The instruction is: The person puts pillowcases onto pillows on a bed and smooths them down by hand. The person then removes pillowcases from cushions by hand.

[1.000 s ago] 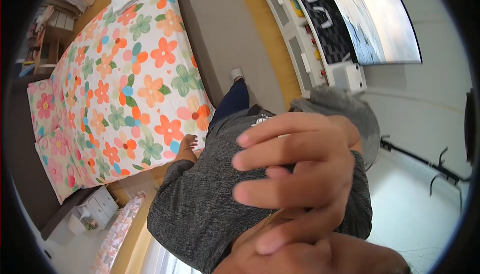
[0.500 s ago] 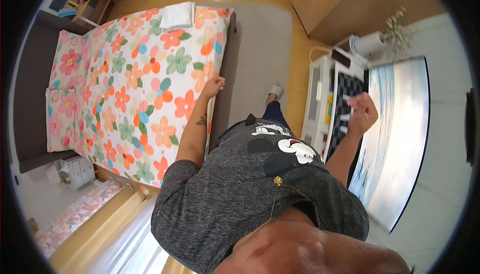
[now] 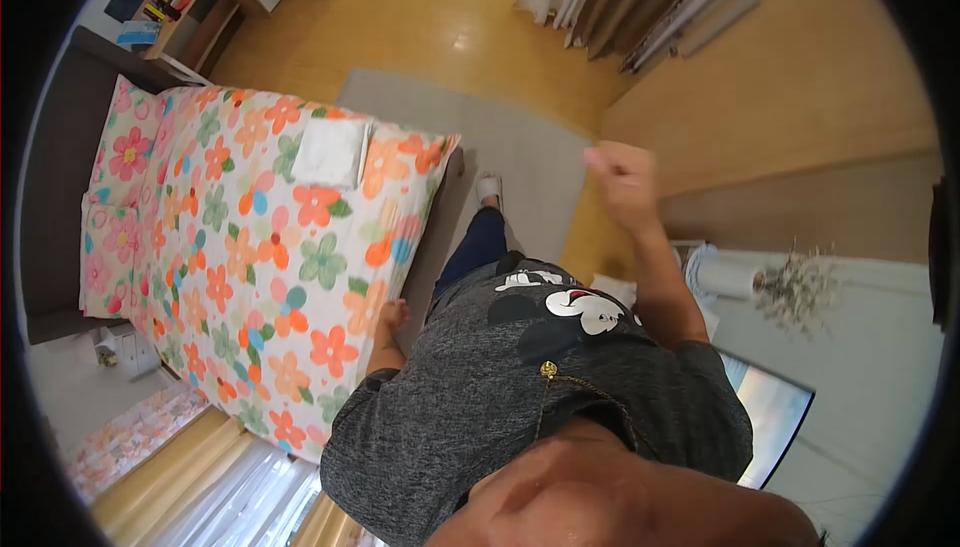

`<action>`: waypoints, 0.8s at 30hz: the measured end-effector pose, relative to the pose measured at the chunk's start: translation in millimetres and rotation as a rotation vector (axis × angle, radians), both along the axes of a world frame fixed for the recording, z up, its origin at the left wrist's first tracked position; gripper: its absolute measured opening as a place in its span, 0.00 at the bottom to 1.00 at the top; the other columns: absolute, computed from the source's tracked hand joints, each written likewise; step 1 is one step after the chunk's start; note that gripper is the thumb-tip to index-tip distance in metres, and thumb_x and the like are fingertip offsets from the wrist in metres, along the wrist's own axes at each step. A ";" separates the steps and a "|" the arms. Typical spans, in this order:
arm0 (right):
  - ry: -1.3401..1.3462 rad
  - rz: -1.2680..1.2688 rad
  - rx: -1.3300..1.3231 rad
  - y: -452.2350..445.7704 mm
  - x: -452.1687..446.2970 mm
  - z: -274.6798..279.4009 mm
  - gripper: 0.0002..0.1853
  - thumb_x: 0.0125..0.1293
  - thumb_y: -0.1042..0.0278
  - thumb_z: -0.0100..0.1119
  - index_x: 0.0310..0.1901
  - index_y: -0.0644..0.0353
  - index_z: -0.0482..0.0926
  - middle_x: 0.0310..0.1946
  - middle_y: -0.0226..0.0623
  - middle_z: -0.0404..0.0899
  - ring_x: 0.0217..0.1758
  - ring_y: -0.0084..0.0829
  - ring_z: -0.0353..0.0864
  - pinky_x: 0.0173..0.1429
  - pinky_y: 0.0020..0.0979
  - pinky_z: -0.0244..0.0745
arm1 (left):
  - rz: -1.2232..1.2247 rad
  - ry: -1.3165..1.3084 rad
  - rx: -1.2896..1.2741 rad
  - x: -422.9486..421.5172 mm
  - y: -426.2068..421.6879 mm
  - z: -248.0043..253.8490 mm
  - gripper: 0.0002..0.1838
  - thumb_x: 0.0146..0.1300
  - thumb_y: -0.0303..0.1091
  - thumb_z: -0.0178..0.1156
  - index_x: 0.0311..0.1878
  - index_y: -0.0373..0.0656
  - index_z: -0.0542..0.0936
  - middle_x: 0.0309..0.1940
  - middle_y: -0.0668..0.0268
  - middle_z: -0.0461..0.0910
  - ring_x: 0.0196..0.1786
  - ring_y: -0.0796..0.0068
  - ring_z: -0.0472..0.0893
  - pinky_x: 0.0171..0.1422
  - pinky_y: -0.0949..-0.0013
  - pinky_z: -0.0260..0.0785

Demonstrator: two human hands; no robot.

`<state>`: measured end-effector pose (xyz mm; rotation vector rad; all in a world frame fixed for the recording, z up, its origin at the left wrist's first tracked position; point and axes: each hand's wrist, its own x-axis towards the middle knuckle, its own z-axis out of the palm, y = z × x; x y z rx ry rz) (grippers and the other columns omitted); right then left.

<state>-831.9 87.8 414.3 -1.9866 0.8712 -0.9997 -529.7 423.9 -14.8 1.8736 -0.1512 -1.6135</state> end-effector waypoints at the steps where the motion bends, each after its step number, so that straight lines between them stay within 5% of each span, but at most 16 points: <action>1: 0.141 0.147 -0.059 -36.9 24.5 -5.1 0.16 0.58 0.63 0.57 0.18 0.63 0.70 0.13 0.32 0.64 0.18 0.24 0.62 0.23 0.29 0.58 | -0.005 0.017 0.004 -0.1 -18.8 -5.8 0.18 0.59 0.48 0.49 0.41 0.44 0.75 0.27 0.67 0.76 0.26 0.70 0.77 0.28 0.66 0.70; 6: 0.424 0.302 0.190 -236.0 105.4 -140.8 0.14 0.58 0.60 0.55 0.26 0.63 0.75 0.17 0.42 0.71 0.19 0.35 0.66 0.26 0.32 0.63 | -0.342 -0.077 0.087 39.2 -207.0 -33.5 0.24 0.61 0.53 0.45 0.37 0.41 0.77 0.30 0.58 0.78 0.34 0.68 0.78 0.36 0.65 0.70; 8: 0.472 0.201 0.113 -306.9 90.9 -245.8 0.16 0.58 0.57 0.52 0.26 0.63 0.76 0.21 0.46 0.75 0.22 0.41 0.72 0.29 0.38 0.66 | -0.499 -0.261 -0.055 72.0 -323.1 -38.9 0.26 0.62 0.55 0.43 0.36 0.39 0.78 0.32 0.55 0.79 0.36 0.68 0.79 0.39 0.64 0.70; 9: 0.737 0.267 -0.005 -342.8 63.9 -310.2 0.18 0.60 0.55 0.48 0.32 0.63 0.78 0.28 0.50 0.78 0.32 0.47 0.76 0.39 0.43 0.70 | -0.442 -0.355 -0.164 91.0 -380.6 -31.3 0.28 0.62 0.56 0.42 0.35 0.39 0.79 0.33 0.53 0.79 0.38 0.67 0.79 0.41 0.64 0.70; 10: 1.235 0.506 0.201 -366.3 48.3 -305.6 0.18 0.58 0.54 0.48 0.31 0.63 0.78 0.29 0.52 0.77 0.33 0.47 0.77 0.41 0.44 0.71 | -0.253 -0.454 -0.293 100.7 -434.2 16.5 0.28 0.62 0.56 0.43 0.32 0.37 0.77 0.27 0.56 0.78 0.30 0.69 0.79 0.34 0.65 0.71; 11: 1.378 0.571 0.331 -380.9 30.7 -321.7 0.18 0.58 0.54 0.48 0.31 0.63 0.78 0.29 0.51 0.78 0.33 0.46 0.77 0.40 0.44 0.71 | -0.097 -0.393 -0.413 113.9 -487.8 45.2 0.24 0.62 0.52 0.48 0.32 0.35 0.77 0.26 0.57 0.78 0.28 0.71 0.78 0.34 0.69 0.70; 15: 1.274 0.233 0.889 -443.5 -27.6 -343.4 0.16 0.59 0.55 0.49 0.32 0.62 0.78 0.29 0.47 0.78 0.31 0.41 0.77 0.36 0.40 0.71 | -0.182 -0.490 -0.494 202.2 -655.8 102.5 0.19 0.60 0.45 0.52 0.39 0.35 0.75 0.28 0.62 0.78 0.28 0.75 0.78 0.35 0.72 0.70; 20: 1.252 0.143 0.994 -586.2 9.4 -365.8 0.15 0.59 0.57 0.50 0.34 0.61 0.77 0.28 0.43 0.78 0.28 0.35 0.76 0.32 0.36 0.70 | 0.023 -0.522 -0.552 277.0 -762.9 98.8 0.16 0.60 0.43 0.53 0.38 0.36 0.75 0.28 0.63 0.78 0.27 0.76 0.78 0.33 0.72 0.69; 22: 1.240 0.180 0.911 -666.7 50.6 -373.7 0.14 0.59 0.57 0.51 0.34 0.60 0.76 0.28 0.41 0.78 0.26 0.33 0.76 0.30 0.34 0.70 | 0.240 -0.509 -0.380 295.3 -775.1 62.6 0.14 0.60 0.41 0.50 0.32 0.39 0.76 0.23 0.64 0.77 0.25 0.73 0.77 0.30 0.70 0.69; 24: 1.212 0.240 0.771 -753.1 105.7 -378.5 0.13 0.60 0.57 0.51 0.35 0.60 0.76 0.28 0.39 0.78 0.25 0.31 0.76 0.28 0.33 0.70 | 0.061 -0.446 -0.228 310.2 -762.0 -3.6 0.10 0.60 0.37 0.51 0.32 0.41 0.75 0.25 0.65 0.76 0.24 0.76 0.75 0.19 0.69 0.64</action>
